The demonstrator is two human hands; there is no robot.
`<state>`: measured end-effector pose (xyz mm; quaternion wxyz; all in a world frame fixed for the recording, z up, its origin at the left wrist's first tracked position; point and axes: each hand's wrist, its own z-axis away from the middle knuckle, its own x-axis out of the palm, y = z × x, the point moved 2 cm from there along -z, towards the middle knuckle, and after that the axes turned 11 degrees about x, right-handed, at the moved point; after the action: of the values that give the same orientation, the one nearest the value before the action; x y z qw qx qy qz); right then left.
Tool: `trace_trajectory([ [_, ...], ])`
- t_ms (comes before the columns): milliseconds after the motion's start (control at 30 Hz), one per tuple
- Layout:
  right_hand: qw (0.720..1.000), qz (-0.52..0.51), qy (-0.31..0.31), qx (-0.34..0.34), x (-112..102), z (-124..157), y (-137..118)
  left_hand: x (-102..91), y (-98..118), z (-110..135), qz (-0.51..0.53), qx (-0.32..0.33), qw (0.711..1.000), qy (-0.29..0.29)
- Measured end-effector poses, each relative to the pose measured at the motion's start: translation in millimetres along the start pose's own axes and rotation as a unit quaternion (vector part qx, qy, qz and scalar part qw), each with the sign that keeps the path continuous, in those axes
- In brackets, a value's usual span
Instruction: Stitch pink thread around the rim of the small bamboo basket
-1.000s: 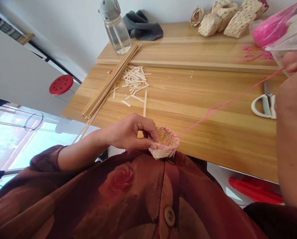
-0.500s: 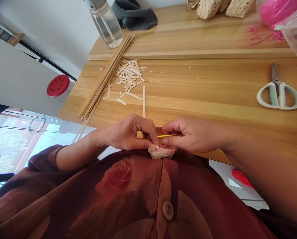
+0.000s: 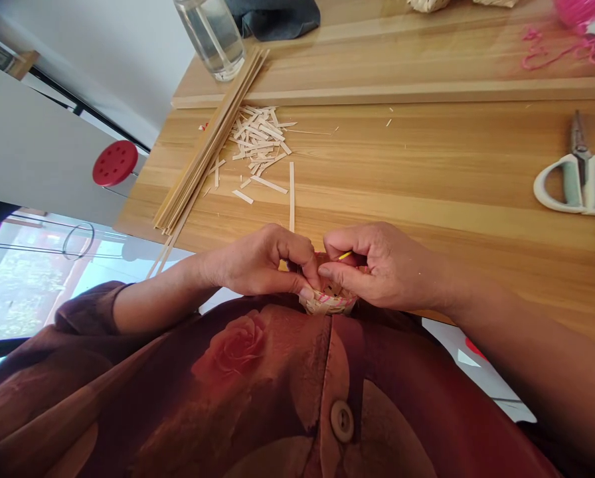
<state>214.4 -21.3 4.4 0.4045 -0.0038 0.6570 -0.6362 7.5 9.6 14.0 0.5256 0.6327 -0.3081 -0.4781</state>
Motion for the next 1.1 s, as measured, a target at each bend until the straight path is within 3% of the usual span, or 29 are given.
trace_trajectory([
  [100,0.997,0.001,0.059,-0.051,7,2,4,1.1,1,0,-0.014,0.000,1.000,0.008],
  [300,0.989,0.022,0.126,-0.069,20,3,9,4.0,4,-2,-0.041,0.013,0.999,0.020],
  [633,0.986,0.036,0.133,-0.093,22,6,15,11.0,7,1,-0.050,0.009,0.998,0.029],
  [867,0.968,0.151,0.169,-0.107,6,15,-14,11.9,7,-1,-0.052,-0.022,0.997,0.047],
  [967,0.945,0.233,0.177,-0.145,6,25,-32,13.6,11,-3,-0.098,-0.030,0.993,0.064],
  [1100,0.908,0.332,0.189,-0.173,18,38,-40,15.7,16,-5,-0.150,-0.033,0.977,0.147],
])
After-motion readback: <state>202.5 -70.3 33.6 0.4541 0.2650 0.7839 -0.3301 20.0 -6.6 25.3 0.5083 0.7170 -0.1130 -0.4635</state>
